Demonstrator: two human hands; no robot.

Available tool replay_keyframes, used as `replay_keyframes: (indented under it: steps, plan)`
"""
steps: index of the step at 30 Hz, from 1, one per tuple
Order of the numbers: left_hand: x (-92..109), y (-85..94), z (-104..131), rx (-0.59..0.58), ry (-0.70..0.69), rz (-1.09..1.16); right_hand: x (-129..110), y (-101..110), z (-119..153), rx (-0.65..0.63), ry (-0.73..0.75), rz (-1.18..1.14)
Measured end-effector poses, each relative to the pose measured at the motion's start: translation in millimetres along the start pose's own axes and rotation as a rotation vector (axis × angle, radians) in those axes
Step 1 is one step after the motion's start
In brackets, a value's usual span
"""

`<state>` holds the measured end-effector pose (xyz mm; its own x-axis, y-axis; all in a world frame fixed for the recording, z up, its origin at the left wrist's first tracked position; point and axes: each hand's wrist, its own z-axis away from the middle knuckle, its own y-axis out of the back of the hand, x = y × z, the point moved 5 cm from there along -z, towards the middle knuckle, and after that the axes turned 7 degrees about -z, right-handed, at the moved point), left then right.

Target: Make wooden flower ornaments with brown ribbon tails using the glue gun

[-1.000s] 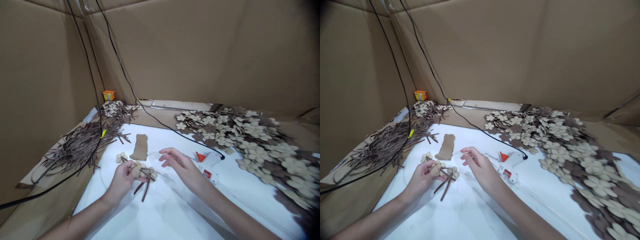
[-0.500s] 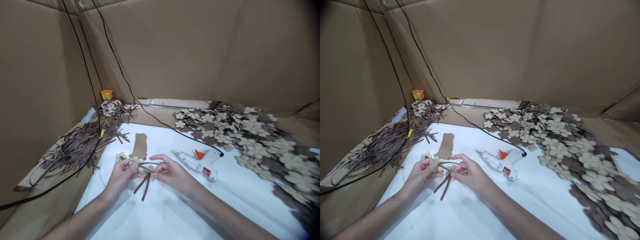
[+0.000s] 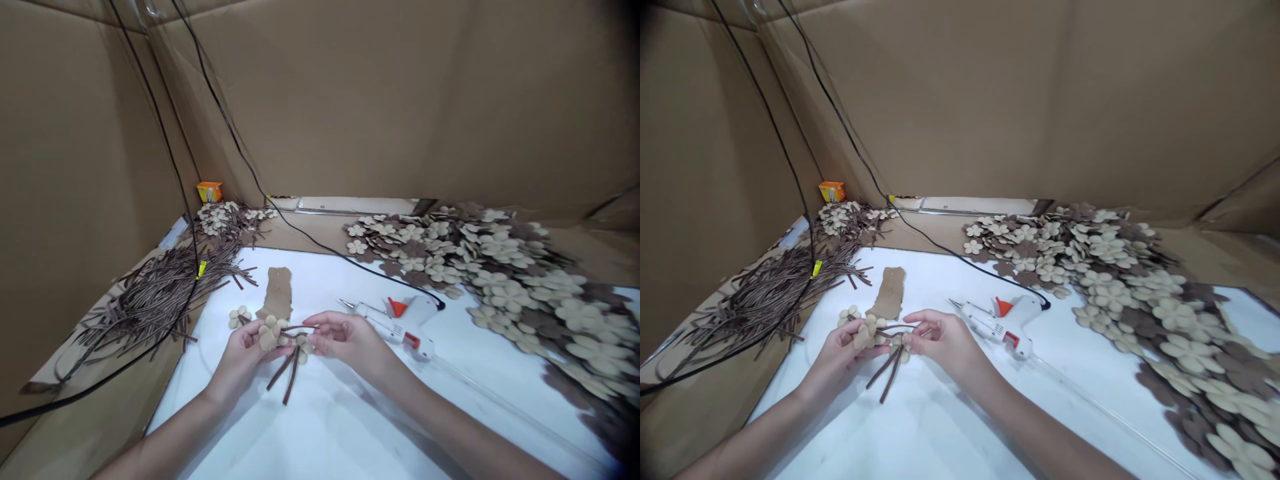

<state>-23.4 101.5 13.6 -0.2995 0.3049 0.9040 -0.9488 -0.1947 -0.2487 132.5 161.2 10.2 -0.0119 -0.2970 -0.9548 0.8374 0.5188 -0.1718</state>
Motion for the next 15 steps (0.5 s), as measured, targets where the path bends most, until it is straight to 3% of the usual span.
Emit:
replay_keyframes:
  steps: [5, 15]
  plan:
    - [-2, -3.4, -2, -0.048, -0.037, -0.064, -4, -3, 2, 0.002, 0.021, 0.054]
    - [-12, 5.4, -6, 0.066, -0.01, -0.061, -8, -5, 4, 0.032, 0.0, 0.081]
